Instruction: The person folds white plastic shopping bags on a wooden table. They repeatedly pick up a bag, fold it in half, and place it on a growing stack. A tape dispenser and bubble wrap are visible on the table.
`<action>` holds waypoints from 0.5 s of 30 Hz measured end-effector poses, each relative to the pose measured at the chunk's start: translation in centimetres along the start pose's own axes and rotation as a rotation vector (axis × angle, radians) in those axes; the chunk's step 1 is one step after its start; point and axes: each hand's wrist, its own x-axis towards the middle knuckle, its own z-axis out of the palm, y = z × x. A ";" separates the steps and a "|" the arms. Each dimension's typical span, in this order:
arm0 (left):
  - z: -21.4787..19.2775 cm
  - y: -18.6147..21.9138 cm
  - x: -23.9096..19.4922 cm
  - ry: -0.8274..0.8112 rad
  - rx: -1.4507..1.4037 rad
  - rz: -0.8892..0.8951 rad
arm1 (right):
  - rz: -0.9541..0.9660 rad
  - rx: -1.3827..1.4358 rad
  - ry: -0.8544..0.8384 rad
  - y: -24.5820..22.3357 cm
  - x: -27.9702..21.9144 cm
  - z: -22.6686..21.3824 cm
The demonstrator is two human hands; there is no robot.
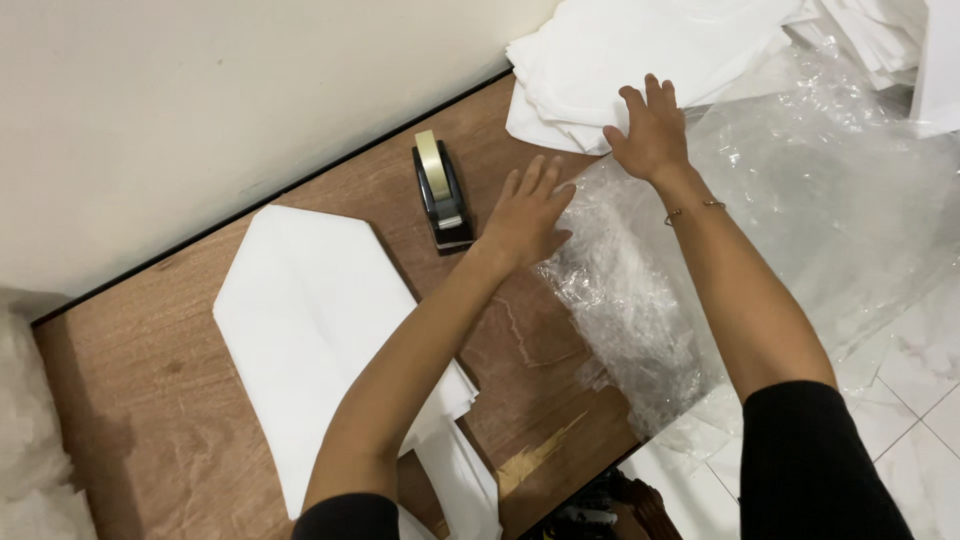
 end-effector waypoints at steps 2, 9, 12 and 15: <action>0.5 0.3 1.4 -0.073 0.014 -0.009 | 0.051 -0.085 -0.025 0.9 0.9 0.4; 2.0 -1.0 5.5 -0.021 -0.211 -0.104 | 0.032 -0.210 0.012 4.4 1.5 4.3; 2.4 -1.2 6.1 0.042 -0.368 -0.169 | -0.058 -0.206 0.123 4.7 0.7 4.3; 1.1 -0.5 5.3 0.044 -0.482 -0.256 | -0.199 -0.230 0.230 6.6 0.9 4.5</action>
